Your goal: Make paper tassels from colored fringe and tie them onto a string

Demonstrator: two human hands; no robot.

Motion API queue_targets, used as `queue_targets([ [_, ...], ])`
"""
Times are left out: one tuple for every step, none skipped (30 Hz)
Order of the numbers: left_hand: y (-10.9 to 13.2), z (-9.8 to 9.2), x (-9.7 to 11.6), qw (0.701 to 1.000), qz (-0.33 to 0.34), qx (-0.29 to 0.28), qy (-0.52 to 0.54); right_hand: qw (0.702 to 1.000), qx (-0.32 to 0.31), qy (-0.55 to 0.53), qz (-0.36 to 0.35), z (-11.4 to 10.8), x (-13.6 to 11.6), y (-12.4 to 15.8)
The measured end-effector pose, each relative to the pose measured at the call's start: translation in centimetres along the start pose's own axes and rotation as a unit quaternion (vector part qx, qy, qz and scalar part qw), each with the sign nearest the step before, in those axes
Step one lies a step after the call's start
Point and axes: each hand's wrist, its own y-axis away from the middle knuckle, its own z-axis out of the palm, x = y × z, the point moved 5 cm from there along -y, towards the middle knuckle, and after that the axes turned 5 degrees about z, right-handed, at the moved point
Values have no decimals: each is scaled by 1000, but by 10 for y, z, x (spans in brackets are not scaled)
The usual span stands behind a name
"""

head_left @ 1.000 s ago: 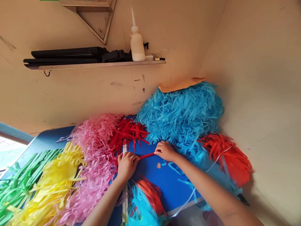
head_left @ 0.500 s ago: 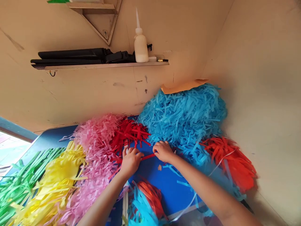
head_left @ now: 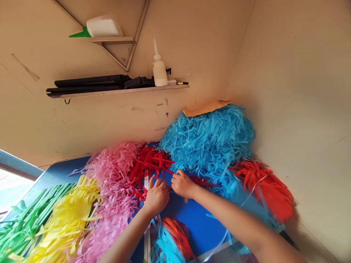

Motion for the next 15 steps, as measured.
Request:
queue_targets([
  [-1,0,1,1000,-4,4,-2,1000,4,1,8,0,2,-1],
  [-1,0,1,1000,-9,9,-5,1000,7,1,18,0,3,-2],
  [-1,1,0,1000,-12,13,-6,1000,10,0,28,0,4,-2],
  [-1,2,0,1000,-14,17,-7,999,14,-1,37,-1,5,-1],
  [-1,4,0,1000,-16,20,-7,999,18,-3,45,-2,4,0],
  [0,5,0,1000,-17,22,-7,998,23,-3,51,-2,3,1],
  [1,6,0,1000,-19,24,-6,998,28,-3,54,-3,1,3],
  [3,7,0,999,-21,25,-4,998,31,-3,55,-3,-2,5],
  [5,8,0,999,-23,25,-2,998,32,-3,55,-2,-3,8],
  [7,8,0,999,-26,22,0,998,31,-5,55,-1,-4,11],
  [9,8,0,999,-30,18,3,998,28,-7,56,1,-4,15],
  [12,7,-1,999,-34,13,7,998,26,-10,61,2,-2,19],
  [15,7,-2,999,-39,6,12,997,24,-14,69,3,2,24],
  [18,6,-4,999,-44,-2,19,996,22,-20,78,3,7,28],
  [22,6,-6,998,-49,-10,28,996,21,-27,88,3,12,33],
])
